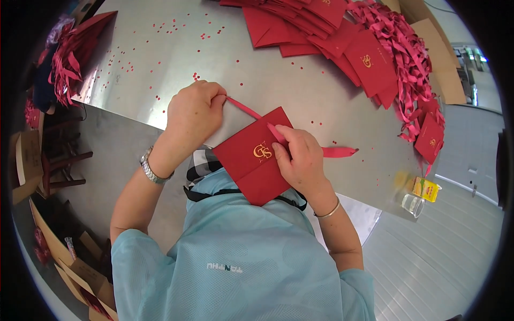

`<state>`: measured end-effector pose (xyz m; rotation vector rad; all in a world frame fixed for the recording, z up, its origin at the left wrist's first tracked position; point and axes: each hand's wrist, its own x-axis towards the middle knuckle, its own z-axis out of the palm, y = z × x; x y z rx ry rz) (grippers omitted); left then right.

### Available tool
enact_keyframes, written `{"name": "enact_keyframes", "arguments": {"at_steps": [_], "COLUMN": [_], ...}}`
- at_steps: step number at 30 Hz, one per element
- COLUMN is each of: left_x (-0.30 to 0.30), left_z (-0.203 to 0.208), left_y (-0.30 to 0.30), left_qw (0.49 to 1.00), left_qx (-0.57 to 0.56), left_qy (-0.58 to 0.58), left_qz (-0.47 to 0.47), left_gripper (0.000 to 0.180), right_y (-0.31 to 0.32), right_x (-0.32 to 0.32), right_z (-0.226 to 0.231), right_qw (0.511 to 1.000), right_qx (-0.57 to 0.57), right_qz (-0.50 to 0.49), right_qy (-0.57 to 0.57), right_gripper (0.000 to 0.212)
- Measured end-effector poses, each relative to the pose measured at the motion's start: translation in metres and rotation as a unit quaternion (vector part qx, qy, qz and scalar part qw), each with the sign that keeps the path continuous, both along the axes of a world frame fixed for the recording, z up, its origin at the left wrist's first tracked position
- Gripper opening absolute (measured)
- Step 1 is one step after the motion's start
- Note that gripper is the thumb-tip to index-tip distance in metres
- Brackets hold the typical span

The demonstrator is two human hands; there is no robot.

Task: The person threads pink ribbons through holes in red paper bags by hand to create handles.

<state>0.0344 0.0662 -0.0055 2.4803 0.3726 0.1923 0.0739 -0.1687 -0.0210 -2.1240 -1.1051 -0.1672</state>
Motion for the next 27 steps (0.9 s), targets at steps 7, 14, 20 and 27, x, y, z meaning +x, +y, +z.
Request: {"name": "enact_keyframes", "arguments": {"at_steps": [7,14,20,27], "left_x": [-0.019,-0.069,-0.062,-0.051], "left_z": [0.017,0.008,-0.001,0.019], "left_y": [-0.019,-0.038,-0.042,-0.043], "left_qw": [0.995,0.994,0.997,0.985], "left_qx": [-0.072,0.006,-0.061,-0.171], "left_qy": [-0.053,-0.11,-0.049,0.023], "left_qz": [0.049,-0.017,-0.022,0.022], "left_gripper": [0.026,0.034,0.026,0.018], "right_y": [-0.004,-0.096,-0.154,-0.152], "right_x": [-0.003,0.006,0.013,-0.012], "right_z": [0.014,0.026,0.02,0.041], "right_qw": [0.99,0.975,0.966,0.894], "right_qx": [-0.095,-0.08,-0.121,0.203], "right_qz": [-0.009,-0.201,-0.225,-0.263], "right_qy": [-0.103,-0.045,0.047,0.302], "right_gripper": [0.038,0.03,0.023,0.011]}}
